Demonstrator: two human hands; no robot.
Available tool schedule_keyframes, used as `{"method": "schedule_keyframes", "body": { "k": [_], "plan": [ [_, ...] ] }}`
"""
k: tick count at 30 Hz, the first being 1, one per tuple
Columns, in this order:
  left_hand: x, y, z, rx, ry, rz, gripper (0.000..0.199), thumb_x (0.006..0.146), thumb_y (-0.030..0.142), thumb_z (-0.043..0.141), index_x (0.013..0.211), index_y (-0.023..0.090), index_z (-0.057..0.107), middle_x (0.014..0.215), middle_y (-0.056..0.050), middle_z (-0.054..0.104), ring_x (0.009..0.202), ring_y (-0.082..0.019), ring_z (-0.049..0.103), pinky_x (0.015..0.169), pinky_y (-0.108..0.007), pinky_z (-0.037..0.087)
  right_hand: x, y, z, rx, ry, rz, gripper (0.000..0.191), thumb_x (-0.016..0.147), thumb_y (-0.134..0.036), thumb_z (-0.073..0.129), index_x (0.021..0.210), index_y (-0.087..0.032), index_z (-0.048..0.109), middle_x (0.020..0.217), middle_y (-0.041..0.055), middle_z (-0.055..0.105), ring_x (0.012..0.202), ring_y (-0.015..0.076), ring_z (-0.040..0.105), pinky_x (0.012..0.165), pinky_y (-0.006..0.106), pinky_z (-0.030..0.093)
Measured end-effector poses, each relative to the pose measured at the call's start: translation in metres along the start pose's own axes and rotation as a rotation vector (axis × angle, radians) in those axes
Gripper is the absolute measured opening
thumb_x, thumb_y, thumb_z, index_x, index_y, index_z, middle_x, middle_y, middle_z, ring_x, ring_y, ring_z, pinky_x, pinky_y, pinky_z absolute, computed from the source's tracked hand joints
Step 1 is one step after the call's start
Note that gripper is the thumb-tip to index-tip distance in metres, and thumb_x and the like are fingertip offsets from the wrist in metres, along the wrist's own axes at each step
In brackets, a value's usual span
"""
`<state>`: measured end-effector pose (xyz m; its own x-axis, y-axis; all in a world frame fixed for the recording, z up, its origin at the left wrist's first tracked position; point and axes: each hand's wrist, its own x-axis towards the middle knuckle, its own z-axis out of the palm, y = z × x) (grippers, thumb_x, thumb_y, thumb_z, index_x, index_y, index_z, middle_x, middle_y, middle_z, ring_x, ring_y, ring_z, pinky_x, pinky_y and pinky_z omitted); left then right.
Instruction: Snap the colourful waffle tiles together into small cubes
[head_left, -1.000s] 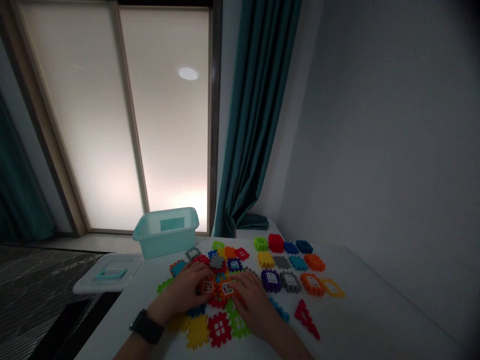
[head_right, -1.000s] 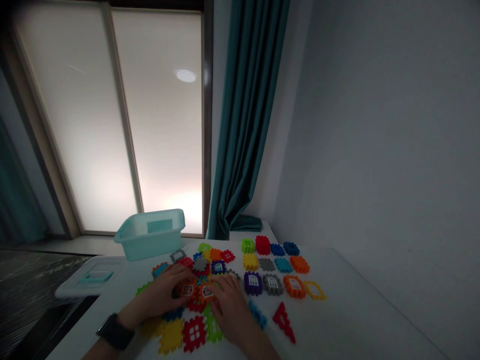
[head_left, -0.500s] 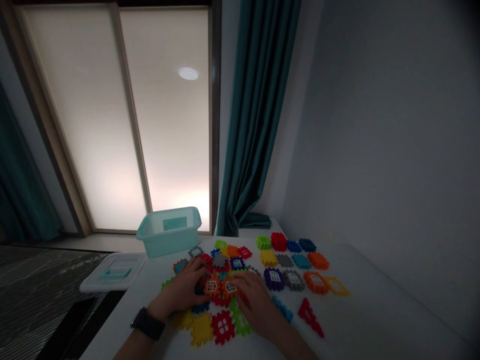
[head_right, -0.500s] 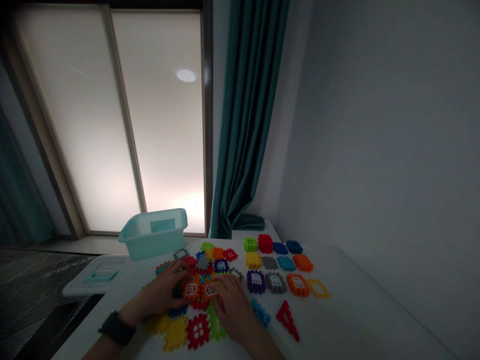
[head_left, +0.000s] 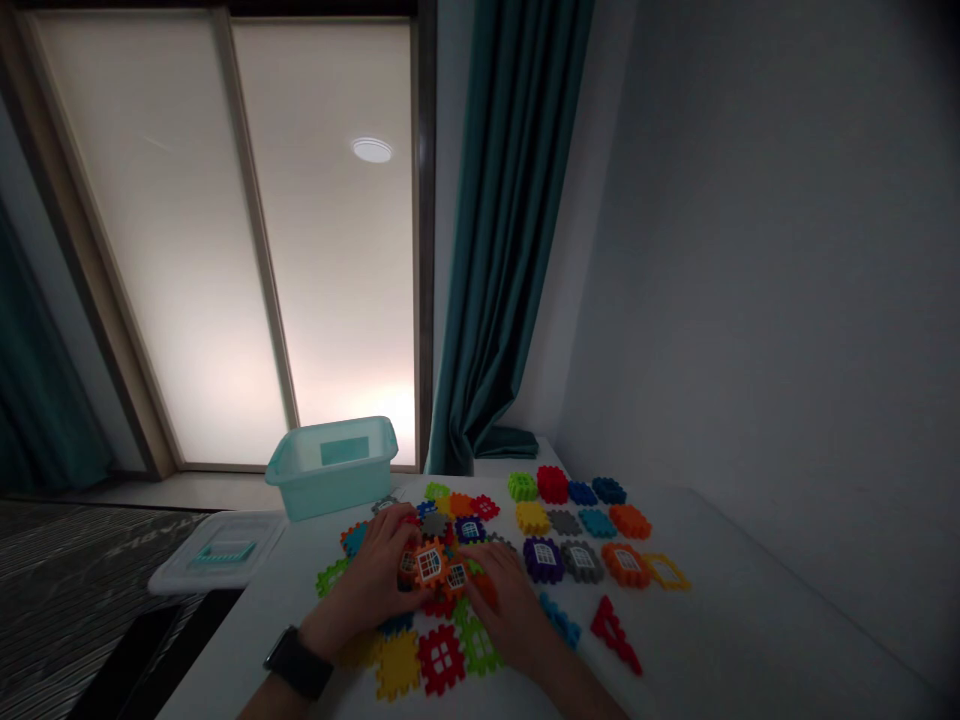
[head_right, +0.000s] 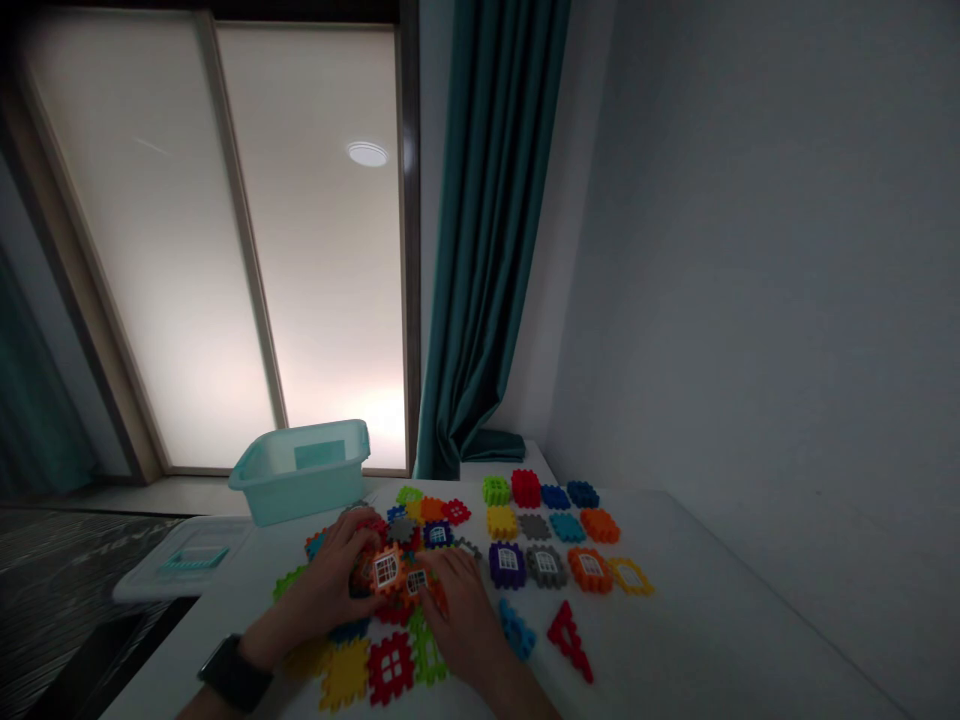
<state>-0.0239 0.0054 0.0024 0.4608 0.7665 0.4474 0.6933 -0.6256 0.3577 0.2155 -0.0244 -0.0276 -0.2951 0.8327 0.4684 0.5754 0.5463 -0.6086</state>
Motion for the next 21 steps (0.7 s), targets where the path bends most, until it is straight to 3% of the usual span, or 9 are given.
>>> {"method": "schedule_keyframes", "body": {
  "k": [4,8,10,14,17,21],
  "plan": [
    [0.002,0.017,0.012,-0.001,0.081,0.023,0.045,0.066,0.026,0.081,0.105,0.023,0.056,0.138,-0.012,0.048,0.132,-0.037,0.043,0.108,-0.052,0.041,0.001,-0.003,0.004,0.182,0.088,0.149,0.033,0.094,-0.033,0.052,0.126,-0.024,0.057,0.102,0.0066,0.07,0.104,0.0258,0.065,0.096,0.042,0.05],
    [0.002,0.026,0.026,-0.017,0.126,0.02,0.045,0.066,0.024,0.08,0.104,0.024,0.056,0.136,-0.012,0.05,0.13,-0.037,0.044,0.108,-0.054,0.041,0.004,-0.004,0.006,0.355,0.099,0.205,0.033,0.094,-0.042,0.052,0.118,-0.021,0.06,0.087,0.0042,0.07,0.087,0.0243,0.069,0.082,0.037,0.055],
    [0.001,0.027,0.029,-0.032,0.107,0.024,0.048,0.064,0.024,0.083,0.104,0.024,0.057,0.135,-0.012,0.051,0.128,-0.037,0.046,0.106,-0.053,0.043,0.006,-0.002,0.004,0.376,0.109,0.226,0.034,0.094,-0.047,0.051,0.112,-0.02,0.063,0.088,0.0055,0.071,0.087,0.025,0.07,0.079,0.036,0.056],
    [0.0,0.024,0.029,-0.049,0.035,0.057,0.056,0.062,0.023,0.087,0.111,0.023,0.059,0.133,-0.011,0.052,0.126,-0.036,0.048,0.105,-0.05,0.046,0.009,0.006,-0.001,0.304,0.131,0.225,0.038,0.094,-0.051,0.049,0.106,-0.021,0.069,0.102,0.0084,0.072,0.097,0.0264,0.068,0.088,0.038,0.055],
    [-0.001,0.023,0.027,-0.03,0.005,0.087,0.063,0.067,0.021,0.084,0.124,0.026,0.057,0.138,-0.011,0.051,0.129,-0.035,0.047,0.108,-0.051,0.043,0.008,0.01,-0.001,0.272,0.131,0.199,0.036,0.096,-0.049,0.048,0.103,-0.022,0.07,0.104,0.0088,0.073,0.1,0.0268,0.068,0.092,0.041,0.053],
    [-0.001,0.023,0.026,-0.006,0.002,0.12,0.057,0.076,0.025,0.08,0.129,0.03,0.059,0.138,-0.01,0.052,0.128,-0.035,0.048,0.107,-0.051,0.043,0.007,0.008,0.001,0.272,0.11,0.172,0.031,0.097,-0.043,0.048,0.103,-0.022,0.071,0.104,0.0081,0.073,0.1,0.026,0.068,0.093,0.041,0.054]
  ]
}}
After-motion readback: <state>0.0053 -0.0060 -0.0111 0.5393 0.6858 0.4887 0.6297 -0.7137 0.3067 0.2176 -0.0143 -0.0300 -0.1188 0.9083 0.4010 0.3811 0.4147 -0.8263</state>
